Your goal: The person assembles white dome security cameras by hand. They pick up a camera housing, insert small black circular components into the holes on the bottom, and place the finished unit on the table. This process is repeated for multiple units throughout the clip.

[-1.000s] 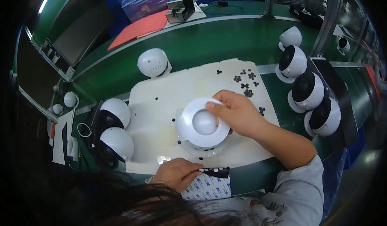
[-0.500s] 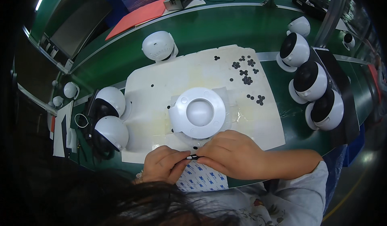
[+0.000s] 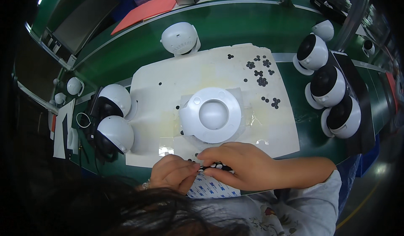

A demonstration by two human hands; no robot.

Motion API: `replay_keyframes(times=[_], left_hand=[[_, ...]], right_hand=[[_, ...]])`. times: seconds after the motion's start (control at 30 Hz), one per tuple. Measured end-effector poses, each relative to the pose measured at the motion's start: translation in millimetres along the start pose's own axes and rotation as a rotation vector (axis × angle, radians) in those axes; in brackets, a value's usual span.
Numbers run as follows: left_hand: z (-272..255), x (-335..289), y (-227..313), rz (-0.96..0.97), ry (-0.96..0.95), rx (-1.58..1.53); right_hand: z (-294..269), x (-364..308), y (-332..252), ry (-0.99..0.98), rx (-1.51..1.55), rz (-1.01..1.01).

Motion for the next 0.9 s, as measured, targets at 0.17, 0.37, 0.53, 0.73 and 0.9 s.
replay_keyframes(times=[0.17, 0.37, 0.53, 0.73, 0.9], left_hand=[[1.5, 0.1, -0.8, -0.004, 0.003, -0.012], [1.8, -0.3, -3.8, 0.026, -0.025, 0.049], [3.1, 1.5, -1.4, 0.083, 0.027, 0.128], [0.3, 5.5, -4.7, -0.093, 0.008, 0.032], [-1.0, 6.8, -3.5, -0.093, 0.015, 0.024]], right_hand=[[9.8, -4.4, 14.6, 0.072, -0.246, -0.379], [0.3, 1.8, 2.0, 0.052, -0.04, -0.088], [7.3, -5.5, 13.2, 0.039, -0.221, -0.294], [9.1, -3.1, 10.3, 0.314, -0.094, -0.529], [4.5, 2.0, 8.6, 0.063, -0.057, -0.357]])
Point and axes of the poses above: each hand's wrist, its own x-axis towards the middle knuckle, its own z-axis out of the palm, y = z × x, the point moved 1 cm from there along x, towards the middle knuckle, and after that the axes turned 4 degrees about -z, right-handed, at the moved point
